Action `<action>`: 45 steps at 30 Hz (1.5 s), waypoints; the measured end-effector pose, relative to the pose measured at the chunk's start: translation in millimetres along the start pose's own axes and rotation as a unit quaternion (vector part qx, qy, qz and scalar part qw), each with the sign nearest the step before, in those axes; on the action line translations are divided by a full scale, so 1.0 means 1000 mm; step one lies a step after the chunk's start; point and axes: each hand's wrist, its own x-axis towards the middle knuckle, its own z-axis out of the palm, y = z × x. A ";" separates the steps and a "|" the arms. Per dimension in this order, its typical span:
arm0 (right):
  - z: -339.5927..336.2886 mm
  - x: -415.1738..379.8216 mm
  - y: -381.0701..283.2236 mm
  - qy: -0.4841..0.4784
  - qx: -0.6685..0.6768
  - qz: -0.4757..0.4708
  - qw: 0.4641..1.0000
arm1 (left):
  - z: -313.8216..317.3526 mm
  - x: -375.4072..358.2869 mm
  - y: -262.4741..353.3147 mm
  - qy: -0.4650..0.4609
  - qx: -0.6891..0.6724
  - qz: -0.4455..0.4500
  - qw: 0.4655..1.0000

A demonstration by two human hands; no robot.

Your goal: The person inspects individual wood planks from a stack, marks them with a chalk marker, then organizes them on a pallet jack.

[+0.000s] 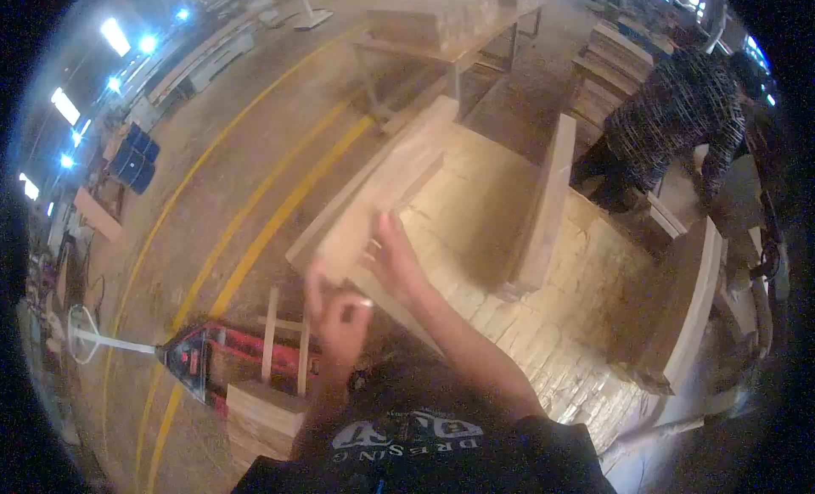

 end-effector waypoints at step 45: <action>-0.085 -0.036 -0.024 0.245 0.020 -0.158 0.956 | 0.044 0.009 -0.060 -0.090 0.032 -0.087 0.992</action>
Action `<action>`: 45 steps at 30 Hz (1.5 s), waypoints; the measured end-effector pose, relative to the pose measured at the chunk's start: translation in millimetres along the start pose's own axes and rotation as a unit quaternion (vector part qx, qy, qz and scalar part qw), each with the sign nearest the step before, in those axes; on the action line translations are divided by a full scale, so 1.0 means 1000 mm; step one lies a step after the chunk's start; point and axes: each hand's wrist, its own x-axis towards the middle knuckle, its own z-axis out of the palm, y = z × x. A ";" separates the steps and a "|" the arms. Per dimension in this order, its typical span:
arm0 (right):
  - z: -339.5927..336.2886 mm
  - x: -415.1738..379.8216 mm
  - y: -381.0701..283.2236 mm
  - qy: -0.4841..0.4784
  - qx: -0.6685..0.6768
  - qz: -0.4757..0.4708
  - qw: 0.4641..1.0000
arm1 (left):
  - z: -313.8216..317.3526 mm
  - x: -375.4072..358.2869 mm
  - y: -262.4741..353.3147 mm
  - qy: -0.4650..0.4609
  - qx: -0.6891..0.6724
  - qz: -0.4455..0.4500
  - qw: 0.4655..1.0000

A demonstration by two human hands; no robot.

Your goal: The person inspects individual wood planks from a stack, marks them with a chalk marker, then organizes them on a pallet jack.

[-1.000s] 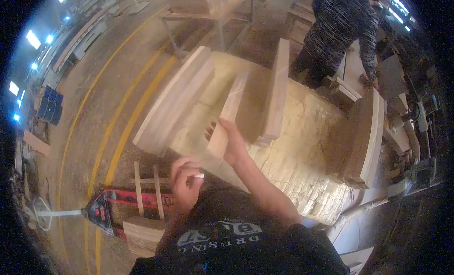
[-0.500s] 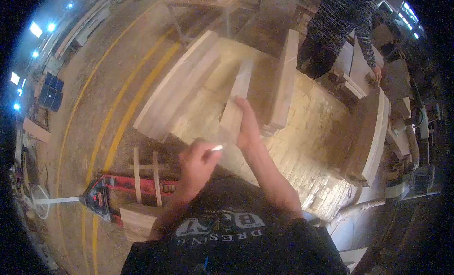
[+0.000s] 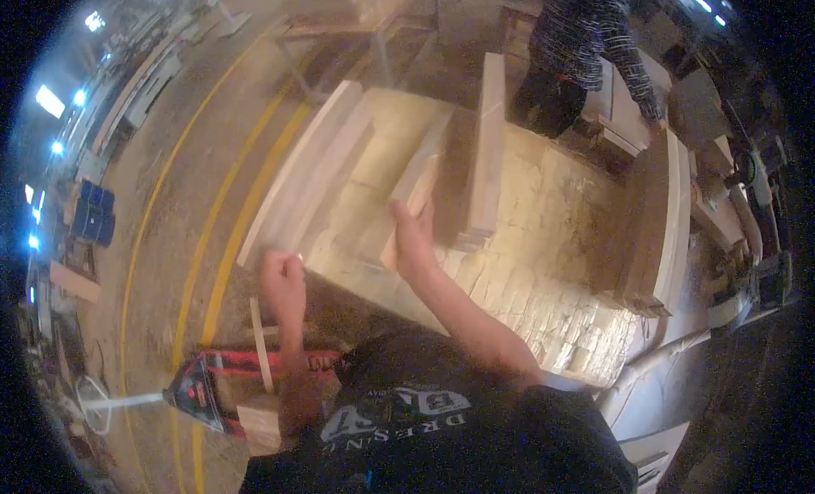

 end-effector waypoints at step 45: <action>0.016 -0.012 0.034 -0.029 -0.266 -0.002 0.963 | -0.023 -0.072 0.021 -0.265 -0.519 -0.102 0.806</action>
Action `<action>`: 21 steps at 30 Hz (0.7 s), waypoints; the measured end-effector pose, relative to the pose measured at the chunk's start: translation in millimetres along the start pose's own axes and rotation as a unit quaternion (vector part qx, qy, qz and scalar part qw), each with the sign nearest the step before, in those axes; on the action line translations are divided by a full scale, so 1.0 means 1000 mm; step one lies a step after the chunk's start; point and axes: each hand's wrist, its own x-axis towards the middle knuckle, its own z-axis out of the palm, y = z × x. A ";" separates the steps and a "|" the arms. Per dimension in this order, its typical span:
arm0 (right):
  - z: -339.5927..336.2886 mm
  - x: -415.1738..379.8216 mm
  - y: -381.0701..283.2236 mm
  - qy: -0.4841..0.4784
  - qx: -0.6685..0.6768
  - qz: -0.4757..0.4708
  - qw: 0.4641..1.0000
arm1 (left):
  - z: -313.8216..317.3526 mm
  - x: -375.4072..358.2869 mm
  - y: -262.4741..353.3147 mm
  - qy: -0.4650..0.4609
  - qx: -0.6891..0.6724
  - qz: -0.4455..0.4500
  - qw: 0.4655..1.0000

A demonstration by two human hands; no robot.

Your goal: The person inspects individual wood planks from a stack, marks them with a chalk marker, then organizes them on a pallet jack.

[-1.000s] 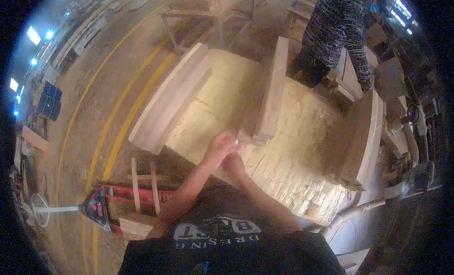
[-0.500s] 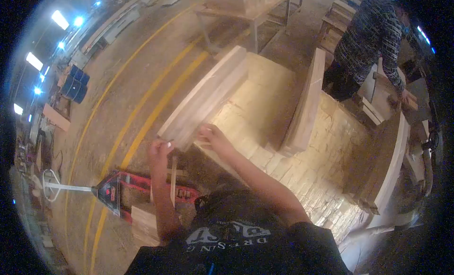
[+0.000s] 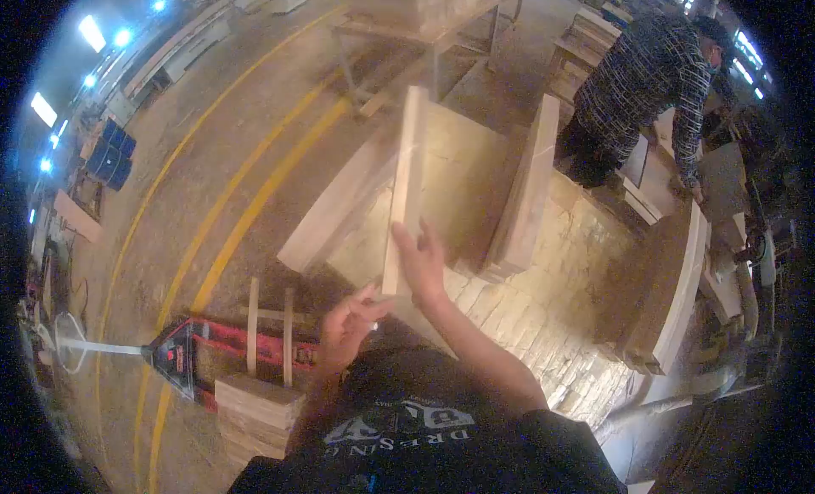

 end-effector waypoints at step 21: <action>-0.025 0.013 -0.023 -0.095 0.265 0.085 0.956 | 0.049 0.061 0.007 0.042 0.486 0.246 0.838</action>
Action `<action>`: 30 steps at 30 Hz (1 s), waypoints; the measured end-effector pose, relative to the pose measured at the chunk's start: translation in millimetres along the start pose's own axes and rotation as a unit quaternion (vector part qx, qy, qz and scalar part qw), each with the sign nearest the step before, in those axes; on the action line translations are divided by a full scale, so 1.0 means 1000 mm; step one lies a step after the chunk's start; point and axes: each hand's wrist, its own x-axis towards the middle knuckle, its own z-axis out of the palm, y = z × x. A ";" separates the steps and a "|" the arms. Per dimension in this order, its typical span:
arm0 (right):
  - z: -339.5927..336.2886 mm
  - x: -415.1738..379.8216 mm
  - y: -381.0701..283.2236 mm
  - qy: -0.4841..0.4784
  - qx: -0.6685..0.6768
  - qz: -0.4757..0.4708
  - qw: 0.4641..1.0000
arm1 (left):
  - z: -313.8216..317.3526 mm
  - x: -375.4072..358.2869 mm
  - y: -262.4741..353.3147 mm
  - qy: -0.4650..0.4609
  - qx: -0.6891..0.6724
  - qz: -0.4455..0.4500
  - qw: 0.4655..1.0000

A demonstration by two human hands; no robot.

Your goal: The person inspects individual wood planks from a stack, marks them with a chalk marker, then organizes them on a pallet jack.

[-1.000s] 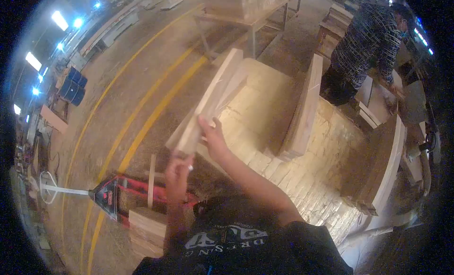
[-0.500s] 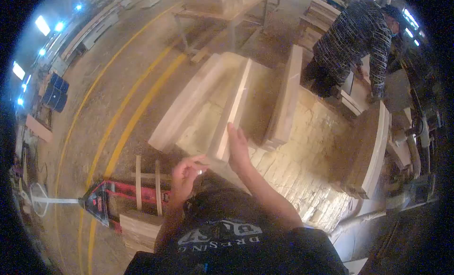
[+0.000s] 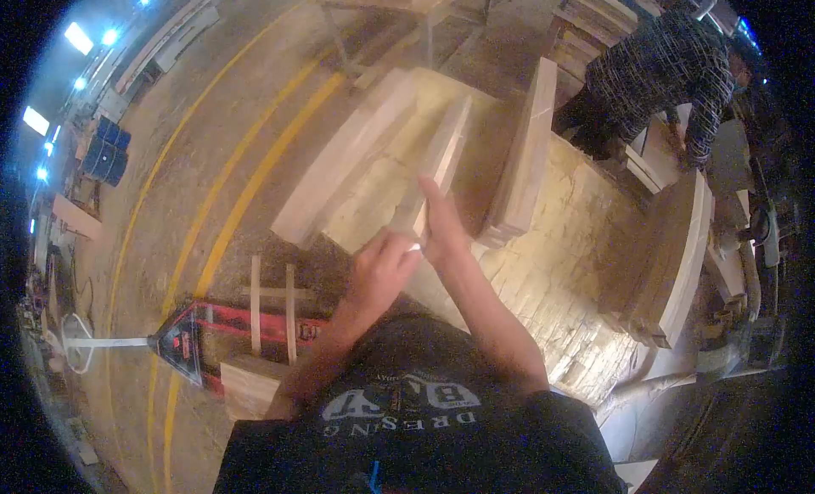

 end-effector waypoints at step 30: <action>0.013 -0.051 -0.092 0.067 -0.599 -0.441 0.665 | -0.096 -0.072 -0.151 0.220 -0.350 -0.383 0.826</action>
